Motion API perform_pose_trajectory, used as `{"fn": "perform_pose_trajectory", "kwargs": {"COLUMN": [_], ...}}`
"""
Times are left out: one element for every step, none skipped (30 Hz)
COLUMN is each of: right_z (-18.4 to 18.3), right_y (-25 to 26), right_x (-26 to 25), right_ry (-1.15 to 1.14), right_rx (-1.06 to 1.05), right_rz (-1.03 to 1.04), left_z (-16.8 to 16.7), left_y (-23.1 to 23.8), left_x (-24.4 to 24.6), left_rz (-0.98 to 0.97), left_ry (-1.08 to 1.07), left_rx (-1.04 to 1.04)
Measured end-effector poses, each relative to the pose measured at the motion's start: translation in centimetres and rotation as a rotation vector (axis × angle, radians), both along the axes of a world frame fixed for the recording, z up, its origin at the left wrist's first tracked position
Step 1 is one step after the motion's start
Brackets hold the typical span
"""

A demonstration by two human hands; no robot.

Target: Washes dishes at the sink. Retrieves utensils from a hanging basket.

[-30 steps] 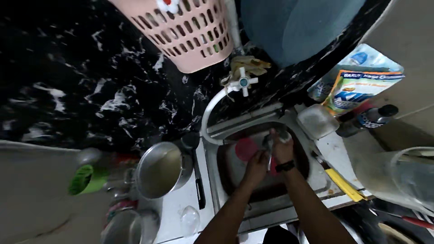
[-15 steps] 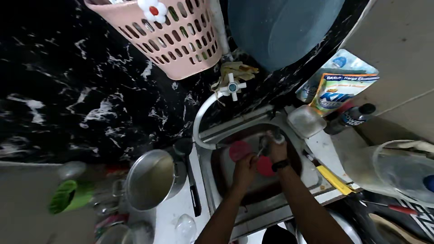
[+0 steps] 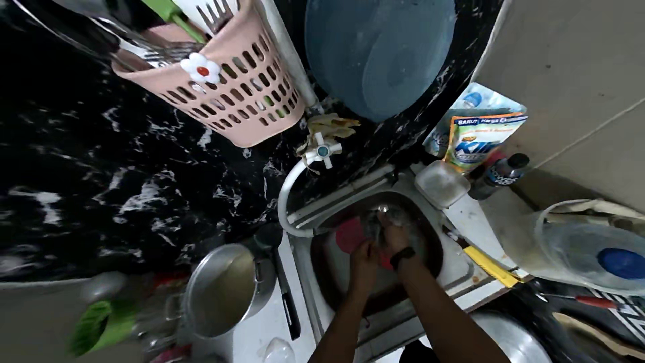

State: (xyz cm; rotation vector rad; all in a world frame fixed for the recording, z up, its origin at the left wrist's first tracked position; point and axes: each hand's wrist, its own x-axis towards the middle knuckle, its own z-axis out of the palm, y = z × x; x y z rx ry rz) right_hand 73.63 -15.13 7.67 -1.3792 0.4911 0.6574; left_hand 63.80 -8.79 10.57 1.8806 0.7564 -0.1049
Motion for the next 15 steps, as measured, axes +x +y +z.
{"fn": "perform_pose_trajectory", "kwargs": {"right_z": [-0.1, -0.2, -0.3, -0.2, -0.1, 0.5, 1.5, 2.4, 3.4, 3.8, 3.9, 3.5, 2.7, 1.9, 1.6], "right_y": [-0.1, -0.3, -0.4, -0.8, -1.2, -1.4, -1.8, -2.1, -2.3, -2.4, -2.6, -2.9, -3.3, -3.7, -4.1], "right_x": [-1.4, -2.3, -2.6, -2.5, -2.5, -2.5, -2.6, -2.7, -2.9, -3.2, -3.4, -3.5, -3.5, -3.7, -4.0], "right_ry": [0.067, 0.079, 0.048, -0.009, -0.075, -0.135, -0.188, -0.239, -0.291, -0.331, -0.349, -0.341, -0.333, -0.337, -0.358], "right_rx": [0.074, 0.094, 0.066, 0.012, -0.046, -0.103, -0.149, -0.183, -0.204, -0.218, -0.228, -0.238, -0.257, -0.275, -0.282], "right_rz": [0.001, 0.005, 0.021, 0.065, 0.100, 0.147, 0.218, 0.313, 0.397, 0.462, 0.512, 0.545, 0.579, 0.616, 0.642], "left_z": [-0.3, -0.4, -0.5, -0.2, 0.1, 0.3, 0.4, 0.5, 0.5, 0.7, 0.8, 0.5, -0.1, -0.8, -1.5], "left_y": [-0.1, 0.1, 0.5, 0.9, 1.3, 1.6, 1.7, 1.8, 1.8, 1.9, 1.9, 2.1, 2.4, 2.9, 3.4], "left_x": [0.0, 0.1, 0.2, 0.2, 0.0, -0.2, -0.2, 0.1, 0.6, 1.2, 1.8, 2.5, 3.1, 3.6, 4.1], "left_rz": [0.033, 0.051, 0.050, 0.034, 0.023, 0.025, 0.030, 0.037, 0.046, 0.086, 0.145, 0.186, 0.226, 0.268, 0.307], "left_ry": [0.031, 0.064, 0.091, 0.119, 0.123, 0.085, 0.014, -0.059, -0.129, -0.160, -0.155, -0.154, -0.169, -0.182, -0.192], "left_rx": [-0.033, -0.042, -0.026, -0.008, 0.000, -0.036, -0.128, -0.245, -0.323, -0.366, -0.379, -0.387, -0.425, -0.467, -0.488]}}
